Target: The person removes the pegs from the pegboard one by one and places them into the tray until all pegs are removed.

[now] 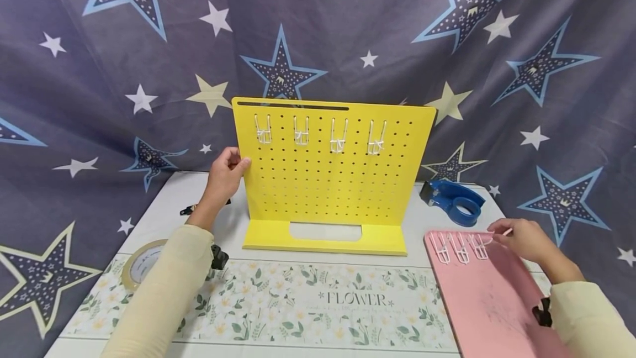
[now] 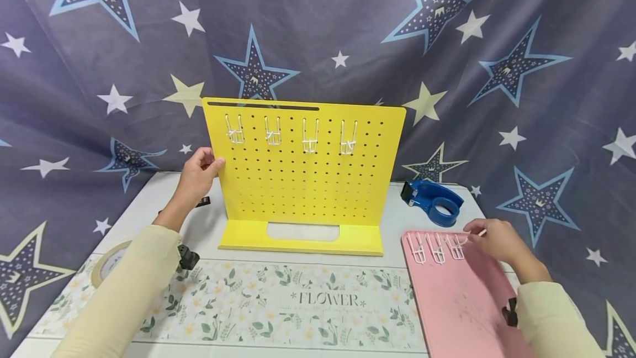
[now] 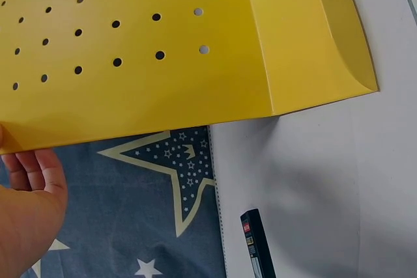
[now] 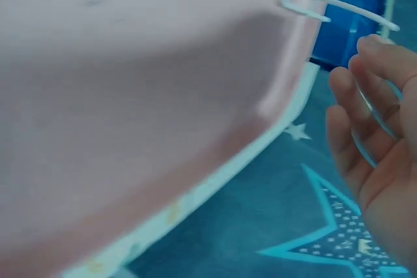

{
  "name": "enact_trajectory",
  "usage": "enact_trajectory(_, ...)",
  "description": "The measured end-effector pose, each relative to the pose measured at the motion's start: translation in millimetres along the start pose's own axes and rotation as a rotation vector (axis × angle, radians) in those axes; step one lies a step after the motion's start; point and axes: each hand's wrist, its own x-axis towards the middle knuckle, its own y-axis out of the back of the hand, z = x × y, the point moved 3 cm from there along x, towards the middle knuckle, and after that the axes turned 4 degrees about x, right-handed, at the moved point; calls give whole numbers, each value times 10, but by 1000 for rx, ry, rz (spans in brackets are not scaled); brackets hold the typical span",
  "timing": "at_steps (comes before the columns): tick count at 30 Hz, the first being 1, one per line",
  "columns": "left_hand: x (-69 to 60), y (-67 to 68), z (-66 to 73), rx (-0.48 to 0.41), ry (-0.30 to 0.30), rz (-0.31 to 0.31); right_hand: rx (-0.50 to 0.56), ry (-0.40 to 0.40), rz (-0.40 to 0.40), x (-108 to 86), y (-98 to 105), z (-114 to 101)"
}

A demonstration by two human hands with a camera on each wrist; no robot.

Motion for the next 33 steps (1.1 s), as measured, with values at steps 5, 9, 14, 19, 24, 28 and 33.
enact_trajectory(5, -2, -3, 1, -1, 4, -2, -49, 60, 123, 58, 159, -210)
enact_trajectory(9, 1, -11, -1, -3, 5, -6, -64, 124, 255, 100, 275, -487)
enact_trajectory(14, 1, -17, -2, 0, 6, -10, -47, 214, 404, 174, 391, -881)
enact_trajectory(19, 12, -13, -6, 10, -2, 6, -24, 238, 471, 331, 470, -1257)
enact_trajectory(24, 19, -21, 5, -1, -5, -10, 13, 218, 492, 481, 532, -1654)
enact_trajectory(28, 12, -11, 2, 8, -1, -4, 47, 266, 539, 600, 544, -1970)
enact_trajectory(33, 6, 0, -7, 11, -4, 4, 67, 363, 625, 726, 536, -2311)
